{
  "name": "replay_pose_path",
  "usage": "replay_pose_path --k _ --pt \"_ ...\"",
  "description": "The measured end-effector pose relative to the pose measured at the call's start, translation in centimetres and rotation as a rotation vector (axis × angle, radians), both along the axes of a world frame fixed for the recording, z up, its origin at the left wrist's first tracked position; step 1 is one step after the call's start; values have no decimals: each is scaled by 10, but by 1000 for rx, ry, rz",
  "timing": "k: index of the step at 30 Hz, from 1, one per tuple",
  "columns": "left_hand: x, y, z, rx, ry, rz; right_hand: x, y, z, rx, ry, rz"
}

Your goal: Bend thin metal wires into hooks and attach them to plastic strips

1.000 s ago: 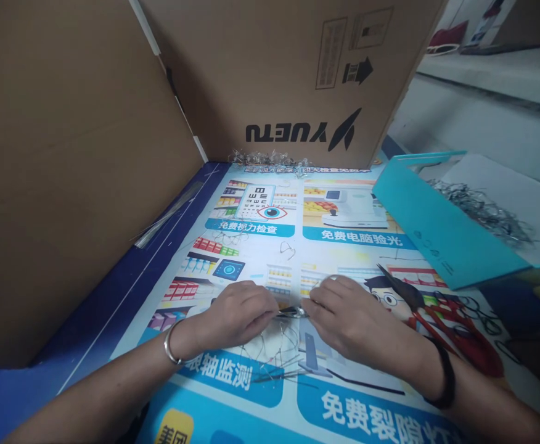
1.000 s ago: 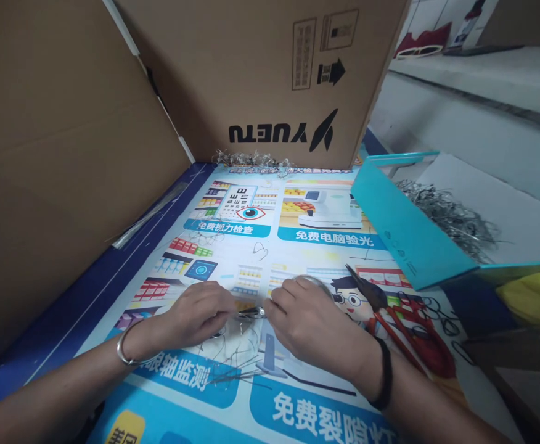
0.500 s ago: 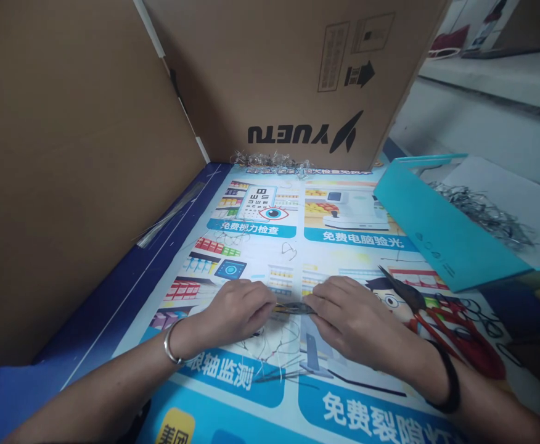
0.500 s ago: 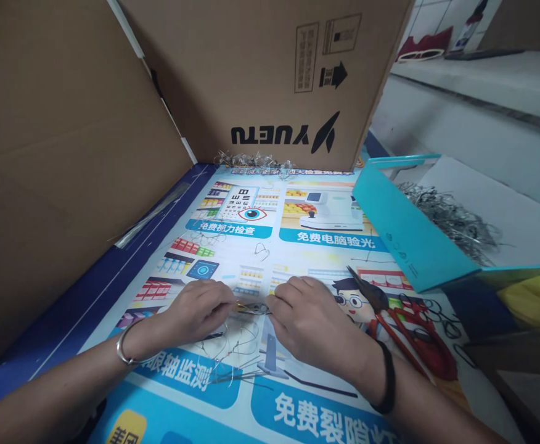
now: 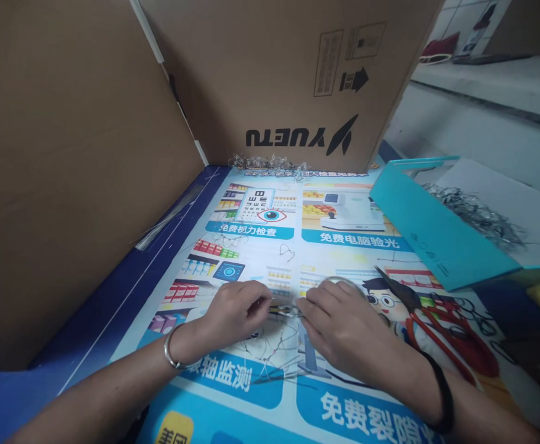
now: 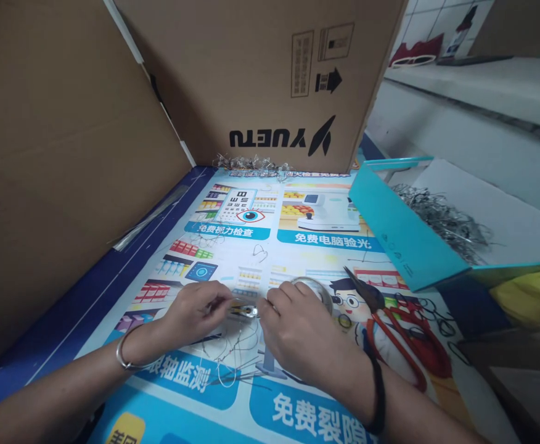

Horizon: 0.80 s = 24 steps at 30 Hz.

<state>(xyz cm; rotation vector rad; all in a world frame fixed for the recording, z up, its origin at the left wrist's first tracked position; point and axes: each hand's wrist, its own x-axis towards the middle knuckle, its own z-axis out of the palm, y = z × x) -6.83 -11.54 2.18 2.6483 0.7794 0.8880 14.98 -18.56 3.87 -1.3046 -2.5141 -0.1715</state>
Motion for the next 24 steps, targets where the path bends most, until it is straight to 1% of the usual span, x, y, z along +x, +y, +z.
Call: replay_pose_path --k 4,10,13,19,24 --pt "2 -2 2 -45 -7 29 0 -2 1 25 -40 24" --pt "4 -4 9 -82 -42 37 1 -3 3 59 -85 54" --pt "4 -4 10 -75 -42 30 1 -2 3 69 -82 60" --pt "2 -3 9 -37 -43 -41 2 -2 4 64 -30 49" --pt "2 -4 9 -8 -45 -31 3 -3 2 58 -74 57"
